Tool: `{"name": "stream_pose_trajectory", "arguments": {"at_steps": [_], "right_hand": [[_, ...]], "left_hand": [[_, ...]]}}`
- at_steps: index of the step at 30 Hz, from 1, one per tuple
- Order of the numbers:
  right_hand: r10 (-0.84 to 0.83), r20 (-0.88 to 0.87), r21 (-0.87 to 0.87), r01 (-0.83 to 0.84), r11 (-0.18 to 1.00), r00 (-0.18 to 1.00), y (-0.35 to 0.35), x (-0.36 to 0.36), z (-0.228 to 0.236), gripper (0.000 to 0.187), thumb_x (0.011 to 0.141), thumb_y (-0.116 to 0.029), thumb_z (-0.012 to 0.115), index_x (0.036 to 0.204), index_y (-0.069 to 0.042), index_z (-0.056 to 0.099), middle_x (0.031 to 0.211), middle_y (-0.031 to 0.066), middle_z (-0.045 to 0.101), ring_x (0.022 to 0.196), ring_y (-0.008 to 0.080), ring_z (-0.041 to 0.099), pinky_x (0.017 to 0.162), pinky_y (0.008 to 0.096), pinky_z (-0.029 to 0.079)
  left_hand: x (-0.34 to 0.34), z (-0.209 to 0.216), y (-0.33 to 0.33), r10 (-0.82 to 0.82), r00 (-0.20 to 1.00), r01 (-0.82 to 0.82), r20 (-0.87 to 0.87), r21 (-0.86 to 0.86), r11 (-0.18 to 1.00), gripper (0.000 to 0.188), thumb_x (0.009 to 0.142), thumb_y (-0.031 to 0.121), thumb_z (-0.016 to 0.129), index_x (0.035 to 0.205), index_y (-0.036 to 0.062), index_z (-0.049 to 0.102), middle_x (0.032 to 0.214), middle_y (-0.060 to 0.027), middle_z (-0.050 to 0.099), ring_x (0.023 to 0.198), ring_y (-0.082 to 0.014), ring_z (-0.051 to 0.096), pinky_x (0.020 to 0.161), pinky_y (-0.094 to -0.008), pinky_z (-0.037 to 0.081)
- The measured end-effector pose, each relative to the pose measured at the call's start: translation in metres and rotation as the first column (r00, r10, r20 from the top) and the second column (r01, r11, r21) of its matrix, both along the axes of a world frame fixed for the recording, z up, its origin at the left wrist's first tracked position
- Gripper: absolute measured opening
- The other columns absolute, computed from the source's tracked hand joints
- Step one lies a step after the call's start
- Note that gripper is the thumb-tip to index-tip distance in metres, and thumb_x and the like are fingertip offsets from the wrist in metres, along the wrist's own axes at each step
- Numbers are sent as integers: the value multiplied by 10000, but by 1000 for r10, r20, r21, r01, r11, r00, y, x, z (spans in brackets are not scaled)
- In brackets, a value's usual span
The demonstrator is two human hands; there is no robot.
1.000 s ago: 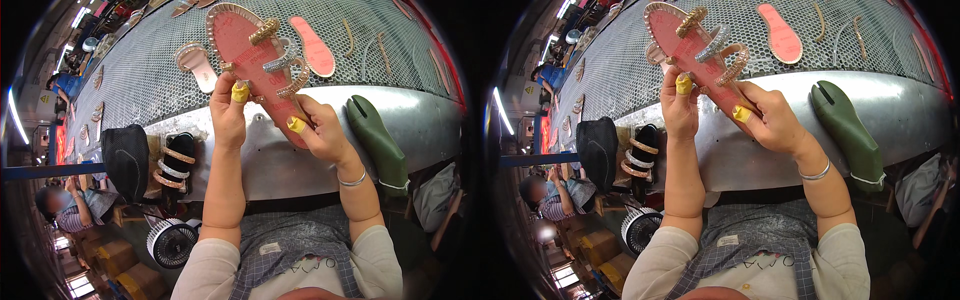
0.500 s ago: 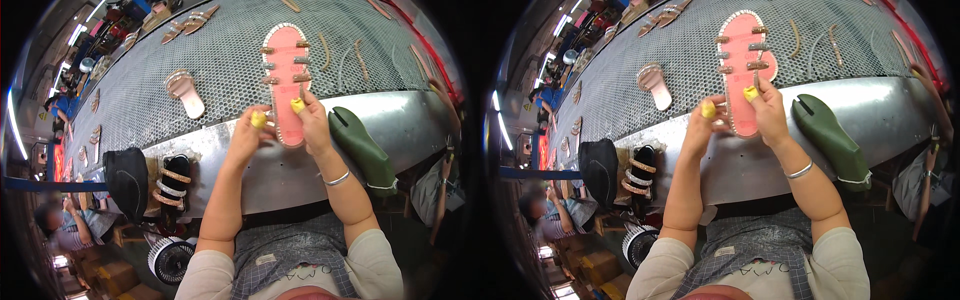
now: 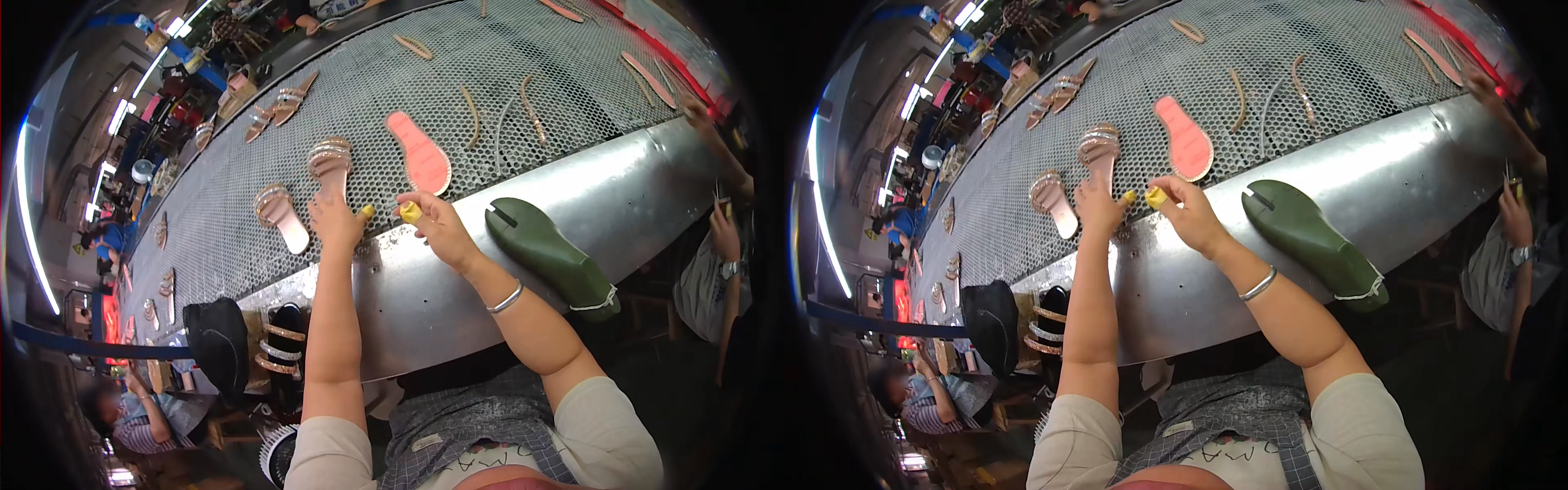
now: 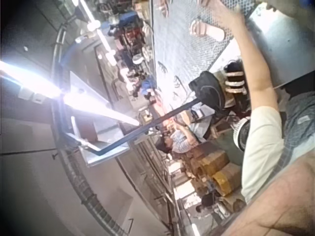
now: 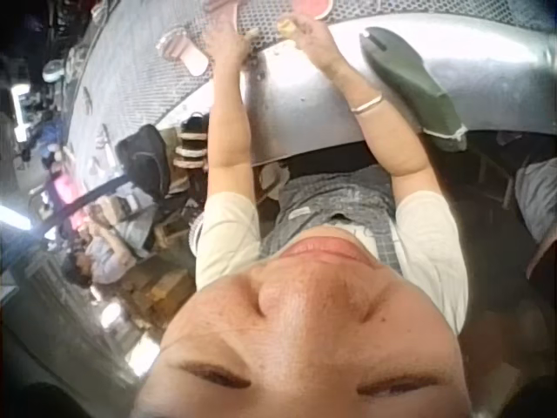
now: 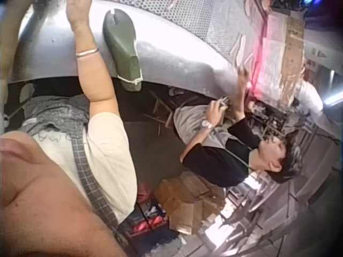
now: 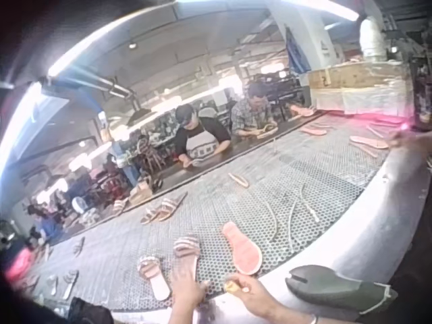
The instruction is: The person assembles sandals by wrapping decorative straps around shoe lasts and pressing them onto sandal soles by hand, then handles a black mesh pouch.
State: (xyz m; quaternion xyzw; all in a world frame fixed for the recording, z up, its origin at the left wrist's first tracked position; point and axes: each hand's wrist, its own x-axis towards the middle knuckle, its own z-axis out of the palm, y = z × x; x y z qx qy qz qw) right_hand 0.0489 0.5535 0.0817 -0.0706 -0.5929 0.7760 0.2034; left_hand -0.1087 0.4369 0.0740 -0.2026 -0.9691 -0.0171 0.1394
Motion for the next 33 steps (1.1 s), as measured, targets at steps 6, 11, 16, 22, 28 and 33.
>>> {"name": "stream_pose_trajectory", "arguments": {"at_steps": [6, 11, 16, 22, 28, 33], "right_hand": [[-108, -62, -168, 96, 981, 992, 1, 5, 12, 275, 912, -250, 525, 1074, -32, 570, 886, 40, 637, 716, 59, 547, 620, 185, 432], [-95, 0, -303, 90, 949, 995, 11, 12, 5, 219, 909, -196, 531, 1000, -5, 589, 787, 64, 621, 642, 64, 557, 535, 180, 459], [-72, -15, -243, 66, 968, 997, 17, 12, 8, 167, 898, -151, 540, 981, -16, 590, 778, 51, 617, 643, 58, 555, 543, 181, 453], [-235, -87, 65, 241, 968, 968, 4, 68, 33, 129, 834, -120, 606, 923, -26, 605, 792, -8, 585, 708, 62, 517, 621, 231, 430], [-515, -130, 788, 404, 465, 847, 48, 229, 116, 312, 739, -139, 673, 994, 18, 585, 1025, 160, 578, 971, 283, 546, 868, 353, 417], [-512, 392, 750, 56, 659, 764, 81, 262, 67, 511, 671, -75, 661, 1144, 55, 517, 1118, 210, 550, 1075, 335, 517, 932, 358, 392]], "left_hand": [[9, -72, 60, -686, 726, 647, 52, 288, 706, 769, 731, 371, 619, 1372, 69, 321, 1405, -202, 315, 1307, -385, 271, 1035, -506, 264], [19, -58, 94, -507, 800, 437, 320, 266, 859, 497, 881, 281, 414, 1324, 57, 401, 1395, -189, 345, 1237, -348, 396, 1029, -363, 314], [27, -43, 96, -537, 817, 511, 211, 166, 843, 259, 862, 234, 427, 1021, 49, 512, 1123, -169, 550, 996, -280, 556, 762, -373, 470], [35, 11, 49, -319, 912, 410, -259, 592, 694, 177, 880, 129, 437, 855, 24, 578, 740, -163, 601, 649, -319, 592, 576, -423, 453], [129, 116, -76, -297, 913, 141, -280, 899, -415, 110, 783, 51, 674, 830, 28, 578, 793, -37, 575, 650, -136, 559, 607, -261, 471], [218, 70, -99, -886, 457, -420, 78, 897, -138, 305, 713, 102, 726, 945, 33, 539, 824, -72, 586, 703, -151, 572, 647, -268, 485]]}}
